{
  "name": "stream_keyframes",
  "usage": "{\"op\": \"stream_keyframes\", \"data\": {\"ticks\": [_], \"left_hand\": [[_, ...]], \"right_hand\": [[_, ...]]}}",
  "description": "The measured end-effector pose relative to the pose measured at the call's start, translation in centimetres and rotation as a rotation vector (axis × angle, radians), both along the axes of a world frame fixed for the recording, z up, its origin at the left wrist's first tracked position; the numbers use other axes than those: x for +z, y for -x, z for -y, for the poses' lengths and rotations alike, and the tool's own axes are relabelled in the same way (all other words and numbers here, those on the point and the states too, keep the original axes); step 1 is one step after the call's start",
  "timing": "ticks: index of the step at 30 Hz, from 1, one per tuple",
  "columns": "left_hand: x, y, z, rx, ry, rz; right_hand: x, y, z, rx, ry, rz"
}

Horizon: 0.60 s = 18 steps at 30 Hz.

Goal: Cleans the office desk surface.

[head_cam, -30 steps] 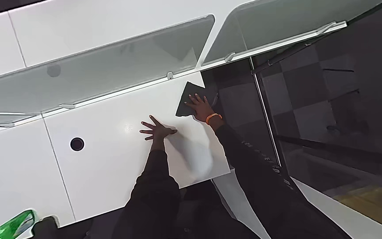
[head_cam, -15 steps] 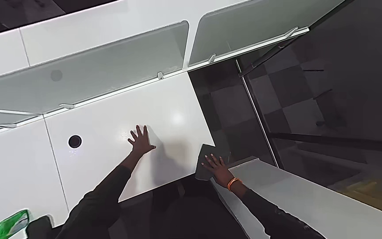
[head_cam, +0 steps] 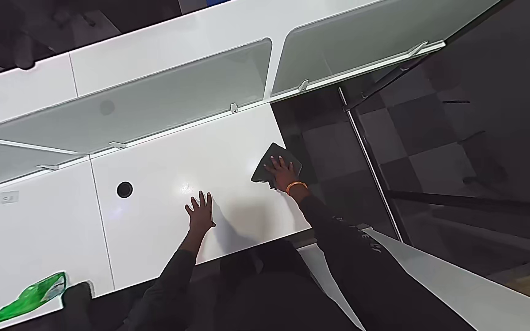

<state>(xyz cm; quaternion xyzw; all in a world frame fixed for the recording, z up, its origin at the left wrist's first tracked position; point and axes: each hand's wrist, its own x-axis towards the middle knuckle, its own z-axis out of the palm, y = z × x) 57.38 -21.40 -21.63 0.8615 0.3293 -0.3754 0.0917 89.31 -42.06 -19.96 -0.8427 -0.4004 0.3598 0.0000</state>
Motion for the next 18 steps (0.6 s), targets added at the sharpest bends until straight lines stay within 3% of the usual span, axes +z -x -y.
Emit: {"op": "stream_keyframes", "data": {"ticks": [3,7,10,14,18], "left_hand": [[0.3,0.4,-0.2,0.001,0.016,0.055],[0.2,0.1,-0.3,0.005,0.020,0.039],[0.2,0.1,-0.3,0.026,0.024,0.056],[0.3,-0.4,0.1,0.100,0.051,0.076],[0.1,-2.9,1.2,0.253,0.085,0.043]], "right_hand": [[0.3,1.1,-0.8,0.094,0.003,-0.038],[-0.3,6.0,3.0,0.402,-0.075,-0.118],[1.7,8.9,5.7,0.513,0.072,-0.215],[4.7,10.2,7.1,0.337,0.128,-0.240],[3.2,12.2,6.4,0.065,0.128,-0.094]]}}
